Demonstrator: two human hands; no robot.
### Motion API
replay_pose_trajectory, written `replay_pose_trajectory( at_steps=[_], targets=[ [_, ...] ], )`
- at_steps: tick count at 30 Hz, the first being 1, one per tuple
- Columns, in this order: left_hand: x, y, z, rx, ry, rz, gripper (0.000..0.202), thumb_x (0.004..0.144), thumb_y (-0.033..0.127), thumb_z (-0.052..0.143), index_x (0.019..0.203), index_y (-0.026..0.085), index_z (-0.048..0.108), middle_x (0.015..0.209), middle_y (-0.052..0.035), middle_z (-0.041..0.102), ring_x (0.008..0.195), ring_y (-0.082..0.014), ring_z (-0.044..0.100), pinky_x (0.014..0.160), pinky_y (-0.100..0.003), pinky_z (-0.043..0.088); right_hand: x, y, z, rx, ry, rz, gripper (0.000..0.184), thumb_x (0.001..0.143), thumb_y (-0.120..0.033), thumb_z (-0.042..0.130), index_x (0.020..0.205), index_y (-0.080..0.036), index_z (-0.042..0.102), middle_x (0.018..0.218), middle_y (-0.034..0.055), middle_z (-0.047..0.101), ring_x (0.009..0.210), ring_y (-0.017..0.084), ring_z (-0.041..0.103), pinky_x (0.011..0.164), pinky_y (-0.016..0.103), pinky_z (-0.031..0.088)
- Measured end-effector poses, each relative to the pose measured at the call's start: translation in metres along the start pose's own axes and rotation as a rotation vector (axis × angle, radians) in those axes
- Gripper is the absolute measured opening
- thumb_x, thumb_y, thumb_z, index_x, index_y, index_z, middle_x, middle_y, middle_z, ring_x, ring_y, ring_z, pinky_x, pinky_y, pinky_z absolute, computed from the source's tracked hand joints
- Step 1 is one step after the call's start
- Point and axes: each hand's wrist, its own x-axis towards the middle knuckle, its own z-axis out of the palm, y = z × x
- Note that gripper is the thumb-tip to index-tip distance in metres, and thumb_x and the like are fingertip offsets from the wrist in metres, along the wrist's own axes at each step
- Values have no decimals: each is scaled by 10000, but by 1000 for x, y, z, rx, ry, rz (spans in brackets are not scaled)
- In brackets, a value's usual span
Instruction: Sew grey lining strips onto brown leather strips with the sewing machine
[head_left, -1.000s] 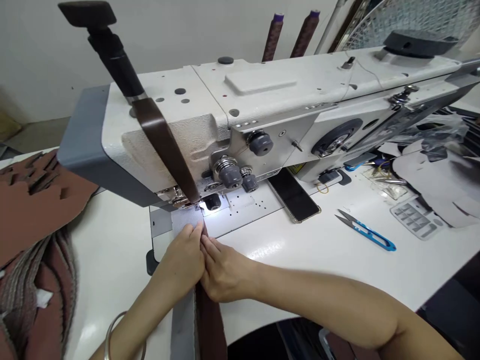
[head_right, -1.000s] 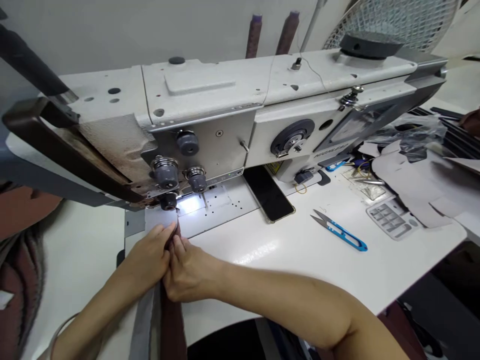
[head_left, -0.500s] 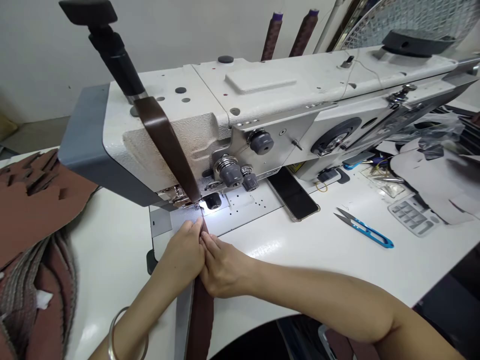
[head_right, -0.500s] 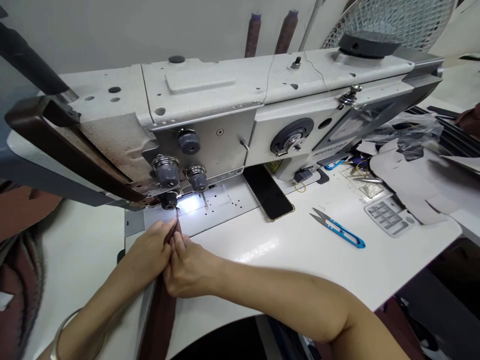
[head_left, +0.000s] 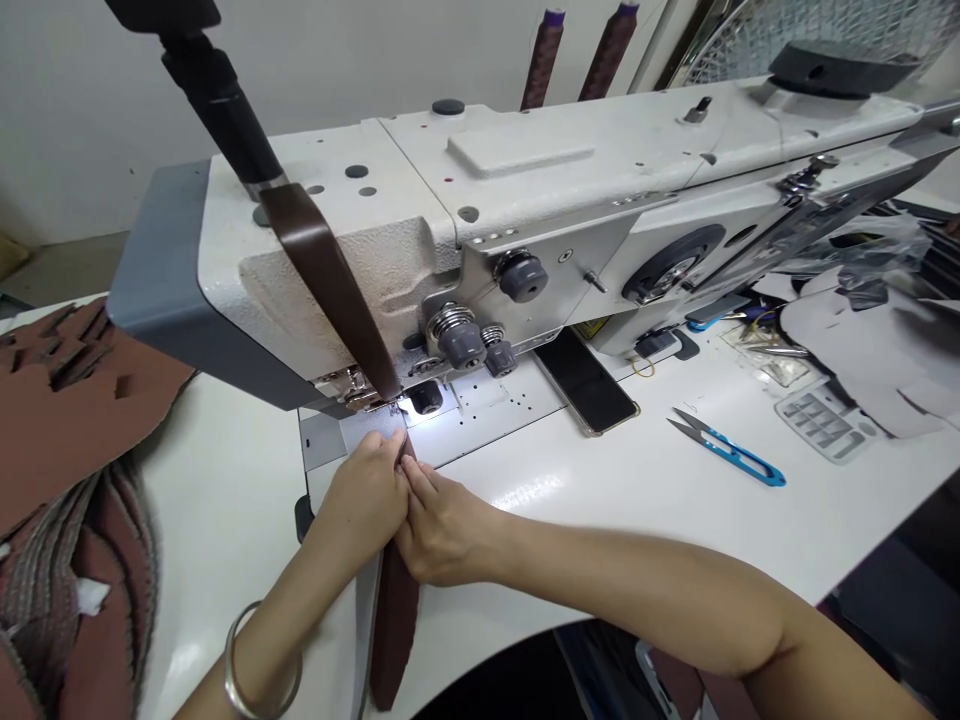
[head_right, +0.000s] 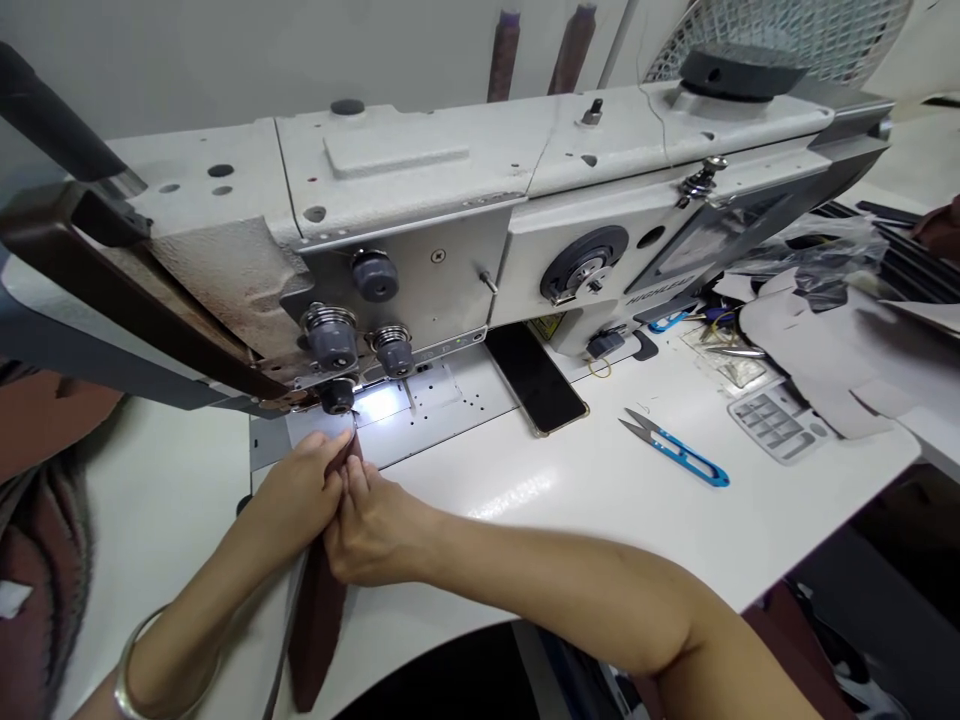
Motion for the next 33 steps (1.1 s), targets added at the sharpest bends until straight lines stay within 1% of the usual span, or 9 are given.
replay_pose_trajectory(
  at_steps=[5,9,11,14,18,22,25,28,33],
  targets=[
    [-4,-3,7,92,33,32,481,904,103,295,1339,78,499,982,-109,585,921,-218,568,803,-321,459,1,-2,1,-20,14,14,243,758,-51,460,875,41,653,845,289,694,812,376,707,771,529,578],
    [-5,-1,6,135,31,29,472,897,86,297,1311,76,525,1001,-118,604,959,-226,564,836,-322,449,2,-5,-1,-47,24,22,254,752,-55,456,868,37,662,827,281,697,785,374,708,719,528,579],
    [-5,1,4,151,25,17,458,891,81,304,1277,80,550,1029,-127,611,974,-231,563,852,-325,443,3,-7,-2,-58,28,20,263,751,-53,454,878,51,660,825,288,695,782,378,707,701,526,577],
    [-4,2,3,160,27,16,410,884,82,315,1162,106,615,1061,-131,612,991,-236,558,860,-327,434,2,-8,-1,-64,35,25,250,761,-56,448,866,42,652,819,294,692,785,388,706,681,530,573],
    [-3,-3,4,147,59,44,347,861,87,367,1055,150,648,1048,-111,617,974,-228,553,850,-318,429,2,-7,2,-56,54,41,243,763,-71,445,850,34,646,805,302,687,782,394,704,673,529,574],
    [-3,-6,5,137,72,48,307,849,102,397,1000,169,654,1049,-99,615,947,-217,554,843,-310,427,3,-13,-1,-40,-5,45,246,802,-106,453,866,34,644,833,309,686,789,378,704,715,544,574],
    [-3,-3,3,144,63,30,325,836,88,396,1017,164,656,1066,-104,622,977,-230,561,856,-326,433,4,-24,-9,-89,-66,47,286,838,-144,444,904,46,647,849,309,688,797,378,703,708,552,574],
    [-5,0,1,145,50,13,365,827,78,400,1090,148,643,1079,-114,632,984,-241,577,852,-344,445,6,-30,-16,-159,-103,7,270,810,-111,451,902,35,660,835,279,700,788,370,706,672,525,576],
    [-7,3,-5,62,-17,-22,394,867,93,354,1169,150,602,980,-88,636,896,-209,606,797,-318,450,7,-25,-14,-157,-44,-25,249,780,-72,448,859,20,665,807,265,703,771,384,709,659,524,568]
  ],
)
